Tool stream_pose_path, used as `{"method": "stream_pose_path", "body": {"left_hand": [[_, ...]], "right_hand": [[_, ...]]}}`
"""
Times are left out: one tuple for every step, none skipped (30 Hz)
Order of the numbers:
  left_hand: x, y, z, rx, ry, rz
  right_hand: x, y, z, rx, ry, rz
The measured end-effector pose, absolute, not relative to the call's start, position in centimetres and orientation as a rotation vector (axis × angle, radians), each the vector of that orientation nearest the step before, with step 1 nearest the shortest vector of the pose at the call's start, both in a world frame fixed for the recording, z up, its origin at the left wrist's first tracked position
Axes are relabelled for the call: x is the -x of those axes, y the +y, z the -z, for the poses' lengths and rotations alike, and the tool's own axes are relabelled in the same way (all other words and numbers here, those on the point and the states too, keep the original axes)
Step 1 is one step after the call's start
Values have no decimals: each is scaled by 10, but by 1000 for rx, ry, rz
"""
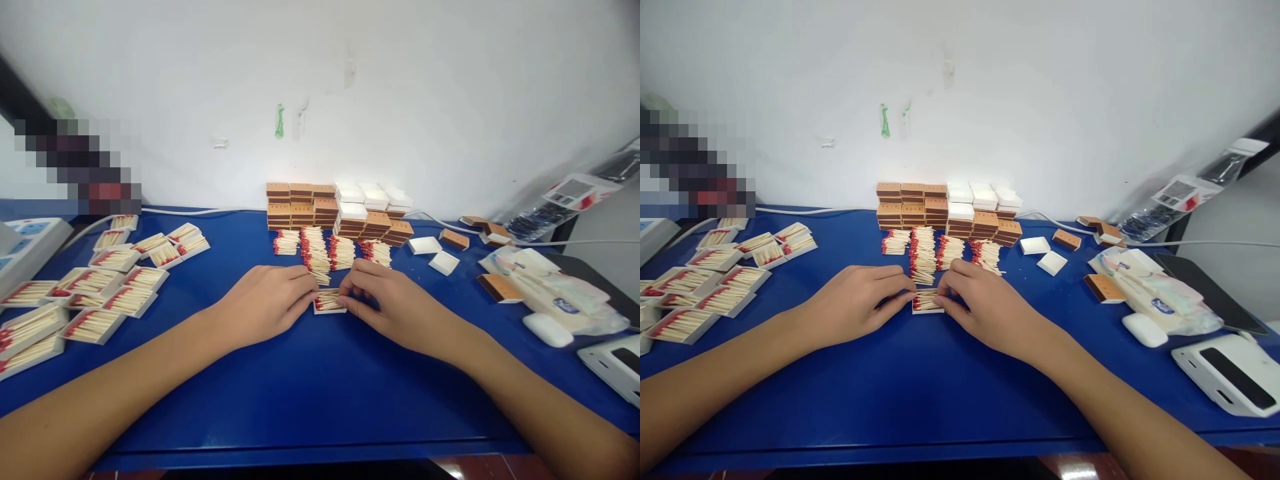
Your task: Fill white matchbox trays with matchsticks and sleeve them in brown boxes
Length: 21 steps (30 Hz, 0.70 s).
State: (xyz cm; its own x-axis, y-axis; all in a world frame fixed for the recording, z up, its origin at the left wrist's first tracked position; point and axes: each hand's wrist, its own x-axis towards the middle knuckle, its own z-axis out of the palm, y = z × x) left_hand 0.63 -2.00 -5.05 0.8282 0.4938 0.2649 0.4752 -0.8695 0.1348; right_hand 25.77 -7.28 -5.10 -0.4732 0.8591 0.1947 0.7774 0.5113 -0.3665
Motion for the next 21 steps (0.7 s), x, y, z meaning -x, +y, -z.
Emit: {"method": "stream_pose_path", "body": {"left_hand": [[-6, -20, 51, -2928, 785, -454], [-6, -19, 52, -2914, 793, -455], [-6, -19, 52, -2902, 800, -459], [-6, -19, 53, -2892, 804, -462], [-7, -19, 53, -2885, 806, -467], [-7, -18, 54, -2880, 807, -468], [-7, -18, 54, -2875, 804, -471], [-8, -18, 55, -2870, 801, -473], [-8, -18, 55, -2866, 798, -476], [-9, -18, 56, -2861, 795, -483], [-9, -17, 57, -2853, 789, -495], [-10, -17, 57, -2841, 782, -511], [-11, -16, 58, -2825, 775, -529], [-11, -16, 59, -2810, 765, -546], [-11, -16, 59, -2798, 755, -558], [-11, -16, 59, -2789, 748, -569], [-11, -16, 60, -2780, 744, -579], [-10, -17, 59, -2772, 745, -589], [-10, -17, 59, -2762, 751, -601], [-10, -18, 59, -2752, 762, -619], [-10, -20, 58, -2746, 775, -638]], "right_hand": [[-258, -73, 51, 1351, -2406, -336], [-258, -73, 50, 1341, -2407, -346], [-258, -73, 50, 1333, -2407, -350], [-258, -73, 50, 1328, -2407, -351], [-258, -73, 49, 1325, -2405, -349], [-257, -73, 49, 1323, -2403, -348], [-257, -73, 49, 1322, -2400, -346], [-257, -74, 50, 1319, -2398, -343], [-257, -74, 50, 1315, -2397, -340], [-257, -74, 50, 1311, -2396, -334], [-257, -74, 51, 1305, -2395, -327], [-257, -74, 51, 1299, -2395, -319], [-257, -74, 52, 1293, -2394, -311], [-257, -74, 52, 1288, -2392, -303], [-257, -73, 52, 1285, -2390, -295], [-256, -73, 52, 1286, -2386, -289], [-256, -73, 52, 1289, -2381, -283], [-256, -73, 51, 1292, -2375, -277], [-256, -72, 51, 1293, -2369, -269], [-257, -71, 50, 1295, -2356, -258], [-260, -69, 49, 1299, -2335, -240]]}}
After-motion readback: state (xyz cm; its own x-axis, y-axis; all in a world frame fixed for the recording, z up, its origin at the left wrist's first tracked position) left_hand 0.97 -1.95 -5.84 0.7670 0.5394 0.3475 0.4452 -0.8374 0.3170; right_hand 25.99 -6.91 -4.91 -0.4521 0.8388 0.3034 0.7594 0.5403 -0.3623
